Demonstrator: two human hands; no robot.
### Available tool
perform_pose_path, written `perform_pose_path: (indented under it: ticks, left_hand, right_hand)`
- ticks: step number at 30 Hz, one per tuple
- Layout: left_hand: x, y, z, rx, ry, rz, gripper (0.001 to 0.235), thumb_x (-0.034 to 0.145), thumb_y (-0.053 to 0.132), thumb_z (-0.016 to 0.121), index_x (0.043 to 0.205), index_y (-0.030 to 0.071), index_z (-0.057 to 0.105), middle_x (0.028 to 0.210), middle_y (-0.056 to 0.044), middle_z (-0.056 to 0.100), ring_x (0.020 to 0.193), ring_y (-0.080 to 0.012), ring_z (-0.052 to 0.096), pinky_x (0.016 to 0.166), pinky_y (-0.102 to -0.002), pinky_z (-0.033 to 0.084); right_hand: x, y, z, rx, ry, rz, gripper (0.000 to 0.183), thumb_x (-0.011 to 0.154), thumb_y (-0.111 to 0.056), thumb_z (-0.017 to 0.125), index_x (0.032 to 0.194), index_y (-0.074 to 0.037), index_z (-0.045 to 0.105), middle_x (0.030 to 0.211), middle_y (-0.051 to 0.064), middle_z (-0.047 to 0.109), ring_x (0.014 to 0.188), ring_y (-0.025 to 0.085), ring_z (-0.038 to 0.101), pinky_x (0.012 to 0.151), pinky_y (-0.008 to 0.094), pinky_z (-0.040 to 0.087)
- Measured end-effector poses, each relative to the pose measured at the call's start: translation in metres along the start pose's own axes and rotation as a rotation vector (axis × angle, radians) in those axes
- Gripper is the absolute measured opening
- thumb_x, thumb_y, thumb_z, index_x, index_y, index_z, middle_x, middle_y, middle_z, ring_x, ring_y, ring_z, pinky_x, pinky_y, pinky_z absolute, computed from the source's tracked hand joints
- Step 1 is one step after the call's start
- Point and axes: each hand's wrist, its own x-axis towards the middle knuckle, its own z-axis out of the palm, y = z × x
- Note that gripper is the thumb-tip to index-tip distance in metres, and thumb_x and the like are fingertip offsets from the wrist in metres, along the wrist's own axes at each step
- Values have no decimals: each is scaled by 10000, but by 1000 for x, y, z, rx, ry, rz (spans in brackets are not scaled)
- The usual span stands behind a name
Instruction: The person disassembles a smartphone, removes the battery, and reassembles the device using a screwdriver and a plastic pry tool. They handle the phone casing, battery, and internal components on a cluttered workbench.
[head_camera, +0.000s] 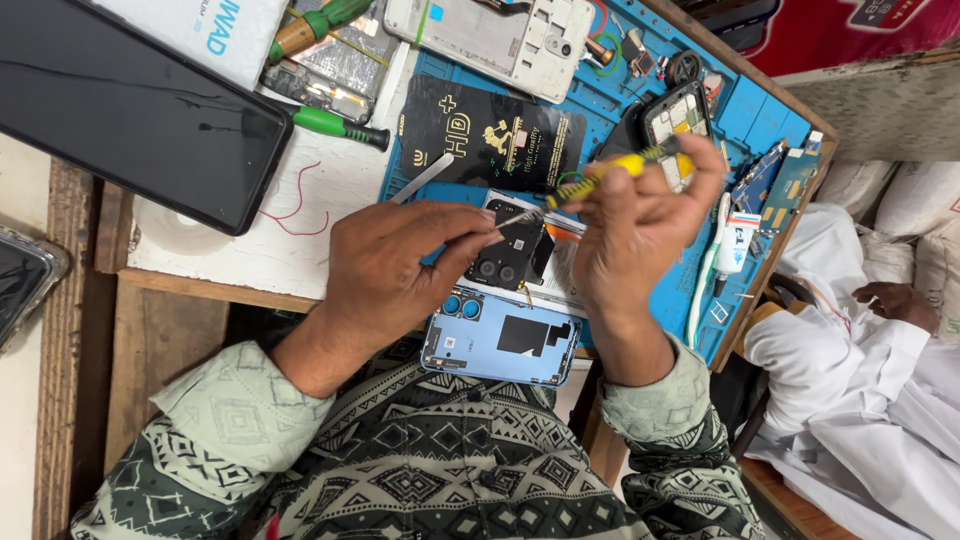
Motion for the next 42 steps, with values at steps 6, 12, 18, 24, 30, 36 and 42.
perform_pose_path:
  ticks: [6,12,18,24,30,36,42]
  left_hand:
    - [-1,-2,1,0,-18,-28,111,933,92,822,1013,67,748,998,-56,781,828,-168,770,682,-274,584]
    - [-1,-2,0,35,-29,-33,122,924,108,830,1013,76,753,998,-47,782,789,-163,745,653,-284,545]
    - [-2,-2,1,45,-40,-54,122,928,127,825,1028,92,764,1009,-32,783,790,-154,739,666,-284,538]
    - [-1,-4,2,65,-71,-39,122,918,135,837,1020,108,774,995,-26,789,770,-159,738,649,-292,534]
    - [3,-1,-3,141,-230,-15,499,857,245,850,1316,124,698,1258,-42,706,1061,-234,716,858,-358,575]
    - [9,1,-1,277,-406,14,652,738,382,863,1309,123,684,1381,-28,605,1148,-272,609,910,-414,524]
    - [8,1,2,321,-403,65,595,765,355,859,1287,124,694,1394,-13,628,1137,-253,603,945,-402,520]
  right_hand:
    - [-14,-17,3,-277,-53,-468,621,1023,-93,756,1415,-187,284,952,180,735,692,198,737,604,289,588]
    - [-17,-20,11,-365,-102,-495,645,1030,-75,754,1399,-212,243,994,199,712,779,233,763,698,336,651]
    - [-18,-29,11,-458,-168,-583,622,1008,-145,748,1376,-239,255,1033,186,713,857,242,789,749,361,680]
    - [-22,-27,5,-515,-192,-642,653,983,-115,759,1374,-235,251,1056,222,676,878,270,780,764,382,673]
    - [-31,-22,-20,-478,-115,-654,649,947,-39,732,1381,-195,276,994,251,693,834,276,770,722,366,691]
    - [-43,-22,-37,-329,-355,-705,697,837,13,791,1316,-165,315,929,249,676,790,328,745,726,459,678]
    - [-60,-27,-43,-546,-330,-632,697,850,-13,803,1282,-167,278,891,198,690,793,334,776,708,458,688]
